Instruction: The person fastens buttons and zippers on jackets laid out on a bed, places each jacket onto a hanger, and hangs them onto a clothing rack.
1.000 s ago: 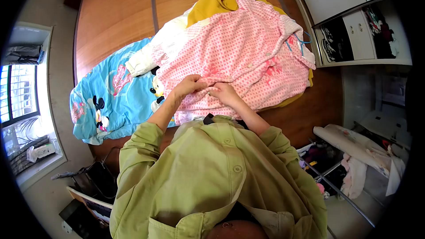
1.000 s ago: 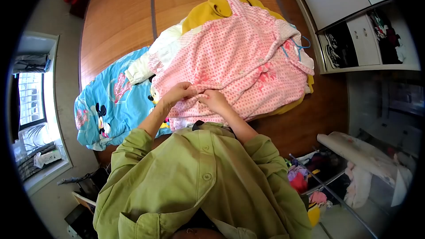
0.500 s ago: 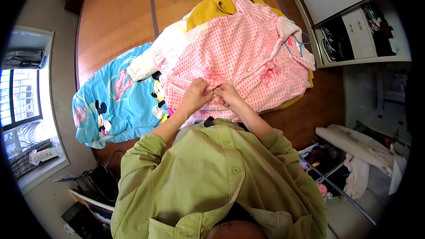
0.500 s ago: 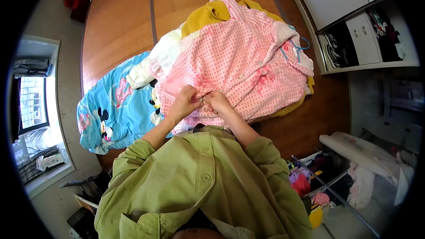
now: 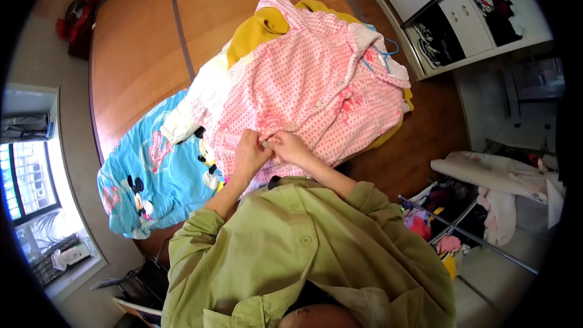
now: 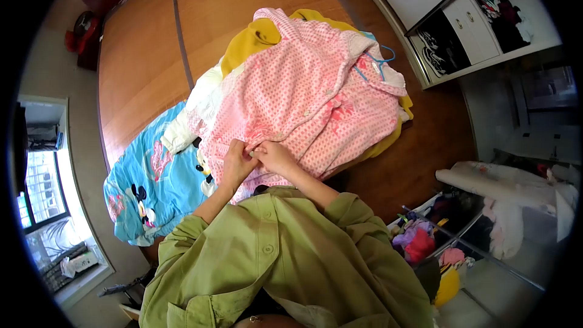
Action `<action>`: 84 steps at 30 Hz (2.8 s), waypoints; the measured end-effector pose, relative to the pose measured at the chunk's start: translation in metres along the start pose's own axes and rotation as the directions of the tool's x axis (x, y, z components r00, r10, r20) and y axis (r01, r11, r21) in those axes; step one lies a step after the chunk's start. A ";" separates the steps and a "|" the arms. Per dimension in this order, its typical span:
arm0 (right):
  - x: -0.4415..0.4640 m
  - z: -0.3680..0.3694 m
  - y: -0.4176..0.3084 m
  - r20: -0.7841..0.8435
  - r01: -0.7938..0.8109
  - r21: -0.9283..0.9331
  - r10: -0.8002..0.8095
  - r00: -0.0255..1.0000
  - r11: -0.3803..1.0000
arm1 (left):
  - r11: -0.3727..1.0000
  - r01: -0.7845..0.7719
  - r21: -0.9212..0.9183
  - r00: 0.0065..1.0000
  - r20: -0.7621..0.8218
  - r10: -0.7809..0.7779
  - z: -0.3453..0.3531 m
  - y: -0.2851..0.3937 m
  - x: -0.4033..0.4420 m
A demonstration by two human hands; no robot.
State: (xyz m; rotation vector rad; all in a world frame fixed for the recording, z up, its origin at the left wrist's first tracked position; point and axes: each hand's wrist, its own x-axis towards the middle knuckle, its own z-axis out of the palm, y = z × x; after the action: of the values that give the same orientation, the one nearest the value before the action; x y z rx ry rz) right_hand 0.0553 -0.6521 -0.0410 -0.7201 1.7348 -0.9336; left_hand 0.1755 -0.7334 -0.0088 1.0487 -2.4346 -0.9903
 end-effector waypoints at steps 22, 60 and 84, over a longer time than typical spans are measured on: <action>0.002 -0.003 -0.023 0.043 0.341 -0.544 -0.381 0.924 0.767 | 0.996 -0.004 -0.085 1.000 -0.031 0.001 0.003 -0.010 -0.007; 0.052 -0.347 0.098 -0.670 0.379 0.232 -0.135 0.730 0.896 | 0.927 0.360 0.105 0.877 -0.378 -0.298 0.113 0.037 -0.014; -0.137 -0.201 -0.355 0.213 0.855 -0.030 -0.839 -0.501 -0.518 | 0.975 0.171 0.143 0.347 -0.935 0.076 -0.206 0.308 -0.205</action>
State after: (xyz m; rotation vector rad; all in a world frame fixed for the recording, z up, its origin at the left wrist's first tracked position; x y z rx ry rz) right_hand -0.0748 -0.6761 0.3684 -2.7762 0.3759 -1.7907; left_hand 0.2636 -0.5301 0.3518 1.2644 -1.4832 0.0364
